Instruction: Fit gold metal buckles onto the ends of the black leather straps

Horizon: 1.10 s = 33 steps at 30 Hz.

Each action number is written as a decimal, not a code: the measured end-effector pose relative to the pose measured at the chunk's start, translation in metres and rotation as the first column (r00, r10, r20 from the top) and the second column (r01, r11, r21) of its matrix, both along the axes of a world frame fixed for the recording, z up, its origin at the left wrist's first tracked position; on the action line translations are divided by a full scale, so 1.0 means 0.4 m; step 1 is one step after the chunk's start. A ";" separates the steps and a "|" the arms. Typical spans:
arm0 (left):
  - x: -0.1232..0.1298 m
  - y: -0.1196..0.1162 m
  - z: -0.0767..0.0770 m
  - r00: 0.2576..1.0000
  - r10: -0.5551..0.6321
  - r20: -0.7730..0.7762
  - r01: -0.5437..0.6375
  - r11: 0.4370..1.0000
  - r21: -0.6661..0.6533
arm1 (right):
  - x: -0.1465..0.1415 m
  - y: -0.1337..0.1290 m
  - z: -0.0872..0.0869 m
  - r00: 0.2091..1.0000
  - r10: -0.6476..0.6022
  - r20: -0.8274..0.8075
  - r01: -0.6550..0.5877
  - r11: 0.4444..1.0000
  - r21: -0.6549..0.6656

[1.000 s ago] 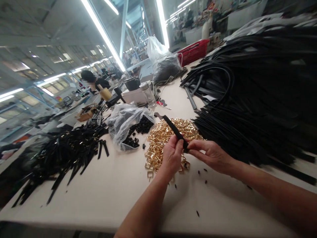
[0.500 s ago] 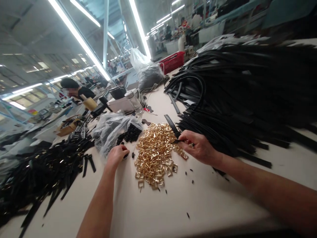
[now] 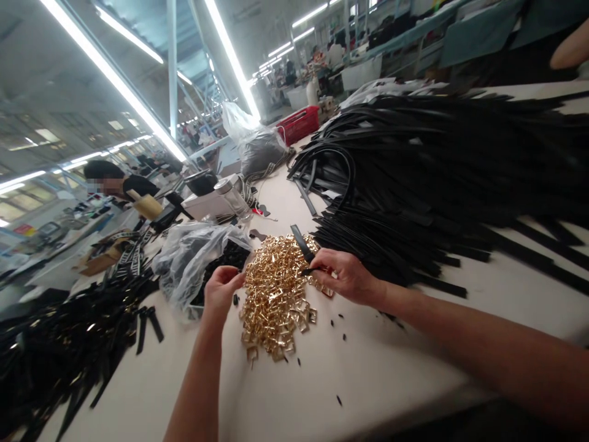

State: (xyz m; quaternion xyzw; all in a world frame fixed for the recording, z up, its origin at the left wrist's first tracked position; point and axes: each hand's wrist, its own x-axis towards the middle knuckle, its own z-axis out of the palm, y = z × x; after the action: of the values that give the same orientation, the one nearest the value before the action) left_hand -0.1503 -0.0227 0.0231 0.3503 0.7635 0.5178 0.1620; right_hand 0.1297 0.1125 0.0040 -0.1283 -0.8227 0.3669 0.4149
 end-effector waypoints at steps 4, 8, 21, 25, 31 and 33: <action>0.147 0.042 0.003 0.912 -0.123 0.390 0.035 0.974 0.225 | 0.000 -0.002 -0.001 1.000 0.000 0.027 0.001 1.000 -0.027; 0.251 0.063 -0.010 0.806 -0.208 0.554 0.054 0.958 0.281 | 0.001 -0.003 0.001 1.000 -0.014 0.015 0.015 0.998 -0.062; 0.325 0.067 -0.042 0.725 -0.307 0.617 0.107 0.935 0.339 | -0.002 -0.006 -0.002 0.998 -0.035 0.060 0.042 0.993 -0.109; 0.333 0.065 -0.039 0.772 -0.306 0.557 0.112 0.929 0.354 | -0.005 -0.007 -0.006 0.997 -0.022 0.072 0.031 0.992 -0.126; 0.346 0.060 -0.027 0.874 -0.254 0.415 0.109 0.934 0.340 | -0.004 -0.001 -0.010 0.996 0.023 0.084 -0.017 0.997 -0.076; 0.349 0.054 -0.027 0.904 -0.237 0.356 0.130 0.945 0.300 | -0.002 0.001 -0.008 0.994 0.021 0.106 -0.019 1.000 -0.019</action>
State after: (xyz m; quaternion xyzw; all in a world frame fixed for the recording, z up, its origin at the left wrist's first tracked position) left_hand -0.0109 -0.0011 0.0125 0.3308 0.6021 0.6577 0.3091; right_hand 0.1290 0.1128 0.0007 -0.1429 -0.8414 0.3711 0.3658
